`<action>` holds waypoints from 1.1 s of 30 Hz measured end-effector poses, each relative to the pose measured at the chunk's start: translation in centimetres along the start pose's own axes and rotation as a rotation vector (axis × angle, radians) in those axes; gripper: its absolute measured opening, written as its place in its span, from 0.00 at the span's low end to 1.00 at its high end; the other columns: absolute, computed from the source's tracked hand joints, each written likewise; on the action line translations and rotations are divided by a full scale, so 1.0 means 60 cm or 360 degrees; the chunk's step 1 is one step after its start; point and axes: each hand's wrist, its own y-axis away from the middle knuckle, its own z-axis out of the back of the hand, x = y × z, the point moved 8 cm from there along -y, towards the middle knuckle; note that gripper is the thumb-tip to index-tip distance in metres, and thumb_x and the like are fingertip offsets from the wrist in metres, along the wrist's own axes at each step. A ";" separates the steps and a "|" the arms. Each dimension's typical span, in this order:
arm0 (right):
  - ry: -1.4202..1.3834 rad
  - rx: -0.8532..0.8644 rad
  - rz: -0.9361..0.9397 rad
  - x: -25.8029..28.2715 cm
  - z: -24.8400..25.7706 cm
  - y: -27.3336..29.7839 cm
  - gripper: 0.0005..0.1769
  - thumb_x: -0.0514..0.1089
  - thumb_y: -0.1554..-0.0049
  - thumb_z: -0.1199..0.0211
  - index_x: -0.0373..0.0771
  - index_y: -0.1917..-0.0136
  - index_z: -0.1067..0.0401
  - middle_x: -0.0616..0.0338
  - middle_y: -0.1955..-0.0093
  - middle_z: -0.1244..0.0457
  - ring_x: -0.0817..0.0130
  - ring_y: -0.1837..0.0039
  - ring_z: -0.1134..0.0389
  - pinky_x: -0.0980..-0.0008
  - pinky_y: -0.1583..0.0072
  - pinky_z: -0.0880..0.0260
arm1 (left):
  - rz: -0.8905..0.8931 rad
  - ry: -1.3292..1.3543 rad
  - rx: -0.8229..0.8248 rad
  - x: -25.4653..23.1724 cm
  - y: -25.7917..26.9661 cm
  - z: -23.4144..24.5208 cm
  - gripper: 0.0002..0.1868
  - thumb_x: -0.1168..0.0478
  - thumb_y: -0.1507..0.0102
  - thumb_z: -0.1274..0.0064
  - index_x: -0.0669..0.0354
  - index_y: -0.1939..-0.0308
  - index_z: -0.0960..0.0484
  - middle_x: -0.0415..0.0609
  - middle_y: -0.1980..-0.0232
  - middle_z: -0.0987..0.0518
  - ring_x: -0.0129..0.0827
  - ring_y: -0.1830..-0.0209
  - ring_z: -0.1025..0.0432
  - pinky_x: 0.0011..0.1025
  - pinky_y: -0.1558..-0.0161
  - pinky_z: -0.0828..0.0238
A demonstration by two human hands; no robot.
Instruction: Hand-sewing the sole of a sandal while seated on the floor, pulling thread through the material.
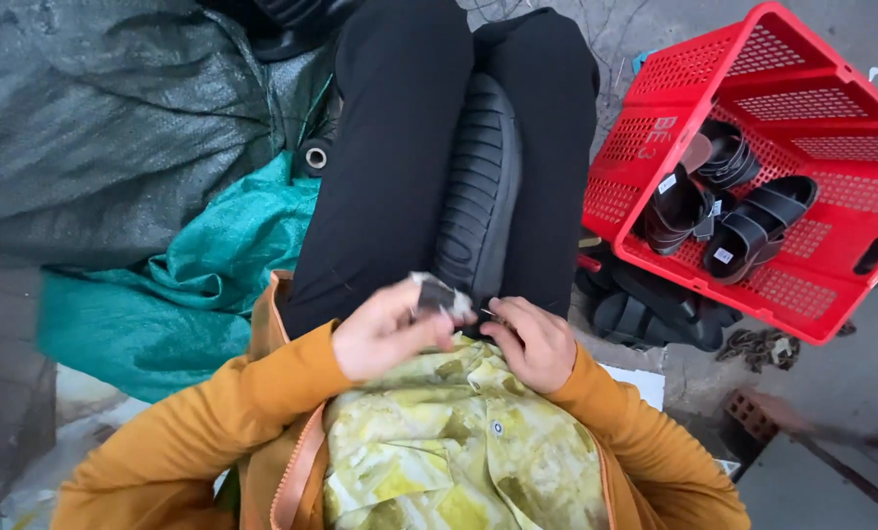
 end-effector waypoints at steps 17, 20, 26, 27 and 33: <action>0.0679 0.0403 0.0140 0.018 0.044 0.001 0.14 0.49 0.43 0.48 0.52 0.45 0.28 0.66 0.44 0.40 0.71 0.64 0.31 0.70 0.61 0.29 | -0.1564 -0.2034 0.0116 -0.050 0.050 -0.076 0.08 0.60 0.35 0.54 0.51 0.68 0.24 0.46 0.68 0.36 0.39 0.69 0.33 0.30 0.69 0.33; 0.0641 0.0541 0.0233 0.018 0.020 0.019 0.14 0.49 0.42 0.53 0.51 0.46 0.31 0.65 0.51 0.40 0.69 0.66 0.32 0.69 0.64 0.29 | -0.1582 -0.2002 0.0209 -0.070 0.057 -0.080 0.11 0.62 0.34 0.56 0.54 0.72 0.25 0.44 0.73 0.41 0.40 0.73 0.35 0.32 0.72 0.34; 0.0915 -0.0808 -0.0378 0.002 0.350 0.026 0.16 0.20 0.29 0.60 0.15 0.30 0.39 0.29 0.55 0.38 0.52 0.62 0.38 0.60 0.57 0.37 | -0.1325 -0.1909 0.0244 -0.076 0.040 -0.075 0.11 0.58 0.37 0.45 0.62 0.69 0.25 0.50 0.68 0.29 0.41 0.75 0.37 0.35 0.75 0.37; 0.0919 -0.0814 -0.0378 -0.029 0.371 0.055 0.16 0.20 0.29 0.60 0.15 0.30 0.39 0.29 0.55 0.38 0.52 0.62 0.38 0.60 0.57 0.37 | -0.1330 -0.1908 0.0249 -0.072 0.045 -0.068 0.11 0.58 0.37 0.45 0.62 0.69 0.25 0.50 0.68 0.29 0.41 0.75 0.37 0.35 0.75 0.37; 0.1336 0.0667 -0.0543 -0.083 0.172 0.051 0.18 0.53 0.39 0.48 0.56 0.37 0.33 0.62 0.41 0.34 0.65 0.51 0.30 0.65 0.61 0.29 | -0.0449 -0.2566 0.0096 -0.013 0.009 -0.011 0.20 0.42 0.37 0.54 0.54 0.68 0.24 0.48 0.68 0.33 0.46 0.64 0.29 0.35 0.76 0.31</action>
